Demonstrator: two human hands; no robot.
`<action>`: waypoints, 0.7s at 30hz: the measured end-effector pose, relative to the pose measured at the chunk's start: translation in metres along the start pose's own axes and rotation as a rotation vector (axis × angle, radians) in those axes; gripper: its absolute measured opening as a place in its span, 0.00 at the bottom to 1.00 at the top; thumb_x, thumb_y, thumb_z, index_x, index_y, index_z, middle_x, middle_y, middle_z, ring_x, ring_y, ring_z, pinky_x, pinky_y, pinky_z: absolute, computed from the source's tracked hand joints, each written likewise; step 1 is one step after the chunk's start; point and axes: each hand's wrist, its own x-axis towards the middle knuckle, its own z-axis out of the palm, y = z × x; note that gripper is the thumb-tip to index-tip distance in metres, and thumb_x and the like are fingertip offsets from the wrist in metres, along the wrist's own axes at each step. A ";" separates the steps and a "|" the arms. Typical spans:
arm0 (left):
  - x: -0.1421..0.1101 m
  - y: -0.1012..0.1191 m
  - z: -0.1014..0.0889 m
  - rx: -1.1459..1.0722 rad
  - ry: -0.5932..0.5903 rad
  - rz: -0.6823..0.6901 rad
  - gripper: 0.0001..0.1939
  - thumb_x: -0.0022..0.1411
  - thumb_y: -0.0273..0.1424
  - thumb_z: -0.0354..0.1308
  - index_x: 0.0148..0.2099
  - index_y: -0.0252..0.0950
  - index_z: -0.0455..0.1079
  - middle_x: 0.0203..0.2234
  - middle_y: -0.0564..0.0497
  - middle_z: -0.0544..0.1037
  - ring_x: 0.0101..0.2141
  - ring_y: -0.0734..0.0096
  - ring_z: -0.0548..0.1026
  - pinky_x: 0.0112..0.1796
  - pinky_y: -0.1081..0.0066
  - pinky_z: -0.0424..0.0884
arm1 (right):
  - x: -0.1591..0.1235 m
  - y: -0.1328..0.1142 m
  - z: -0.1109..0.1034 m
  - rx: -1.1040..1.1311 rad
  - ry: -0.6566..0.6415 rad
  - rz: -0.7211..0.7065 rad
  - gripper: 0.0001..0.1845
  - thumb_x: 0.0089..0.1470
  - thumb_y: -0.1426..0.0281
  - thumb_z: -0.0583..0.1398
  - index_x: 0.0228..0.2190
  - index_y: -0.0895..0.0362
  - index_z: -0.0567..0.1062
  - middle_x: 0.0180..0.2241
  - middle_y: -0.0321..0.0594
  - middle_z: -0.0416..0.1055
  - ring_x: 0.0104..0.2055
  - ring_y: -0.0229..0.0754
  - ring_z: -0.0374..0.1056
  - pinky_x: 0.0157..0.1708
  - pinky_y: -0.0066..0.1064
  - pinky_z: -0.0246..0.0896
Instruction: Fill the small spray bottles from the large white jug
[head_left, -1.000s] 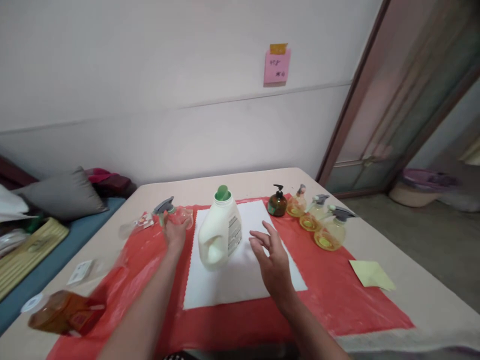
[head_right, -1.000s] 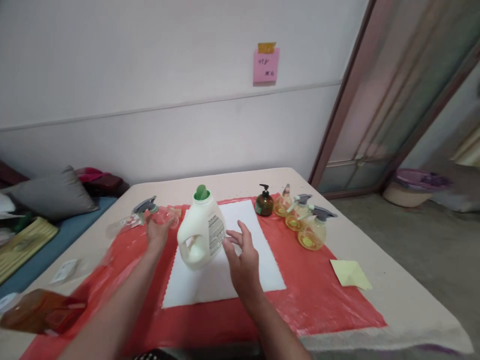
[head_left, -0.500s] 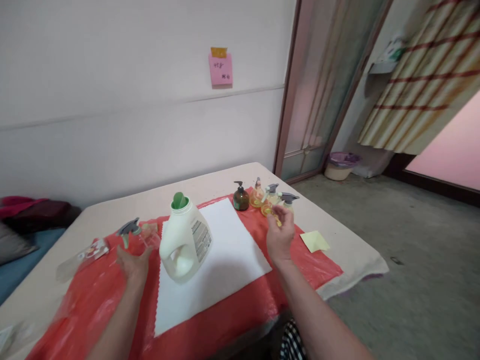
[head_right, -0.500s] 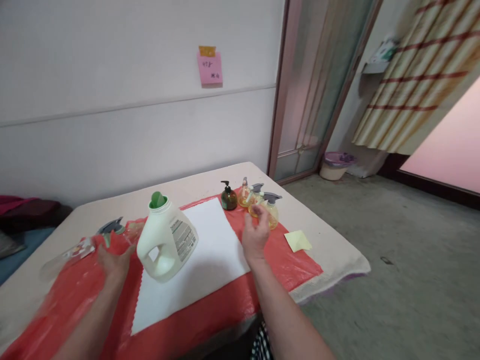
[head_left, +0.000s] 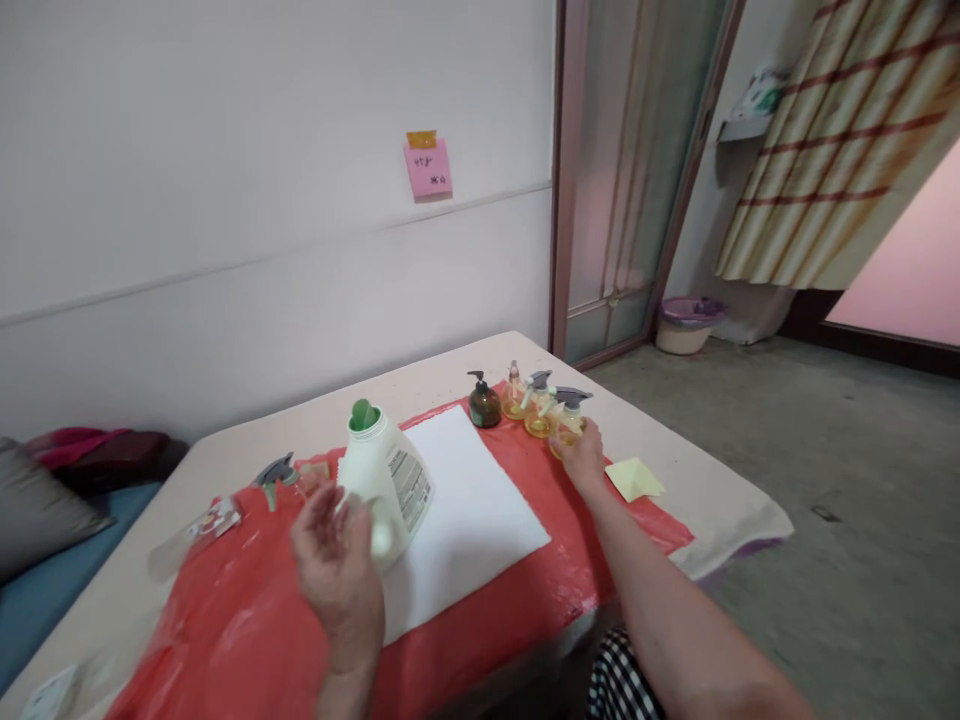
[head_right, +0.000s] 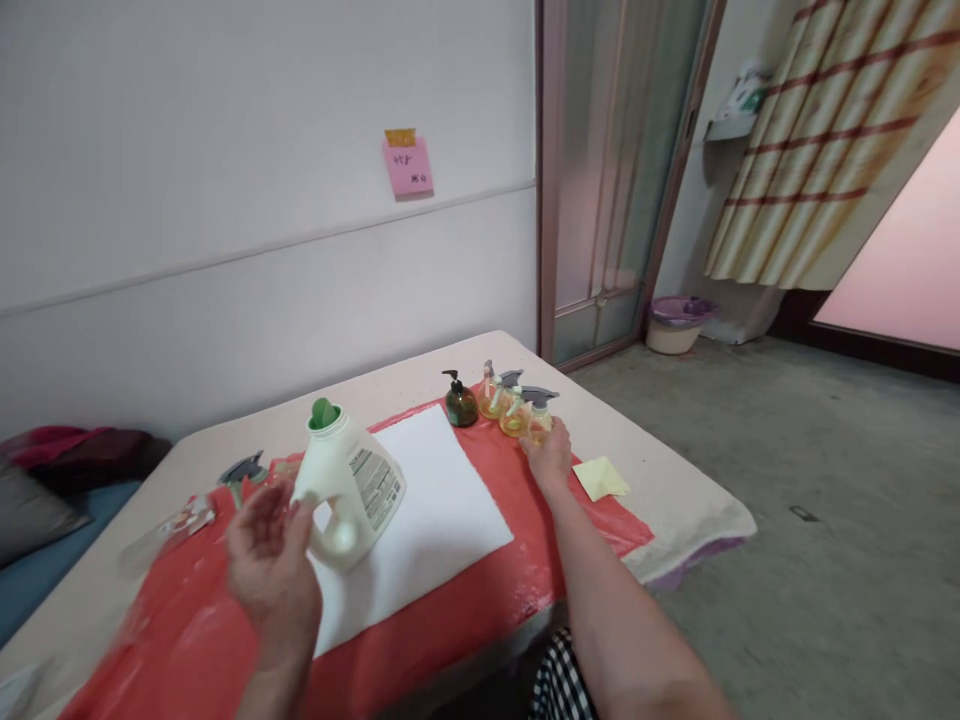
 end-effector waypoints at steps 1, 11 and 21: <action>-0.012 -0.002 0.006 0.008 -0.047 -0.012 0.25 0.57 0.36 0.68 0.56 0.40 0.69 0.53 0.44 0.76 0.54 0.59 0.75 0.58 0.54 0.70 | 0.000 -0.003 0.000 -0.010 -0.001 0.017 0.42 0.35 0.52 0.65 0.50 0.62 0.68 0.51 0.61 0.70 0.57 0.64 0.64 0.56 0.53 0.56; -0.063 -0.036 0.025 0.321 -0.632 0.253 0.34 0.62 0.33 0.62 0.68 0.40 0.56 0.60 0.38 0.70 0.60 0.51 0.70 0.57 0.47 0.71 | -0.088 -0.107 0.004 0.186 -0.475 -0.063 0.41 0.39 0.54 0.71 0.52 0.55 0.68 0.48 0.46 0.76 0.50 0.51 0.72 0.53 0.46 0.65; -0.045 -0.057 0.027 0.530 -0.332 0.445 0.44 0.58 0.34 0.65 0.70 0.38 0.47 0.55 0.35 0.70 0.56 0.47 0.72 0.54 0.47 0.72 | -0.161 -0.154 0.014 0.535 -0.713 -0.042 0.30 0.50 0.50 0.66 0.50 0.51 0.72 0.53 0.46 0.75 0.55 0.50 0.72 0.55 0.43 0.66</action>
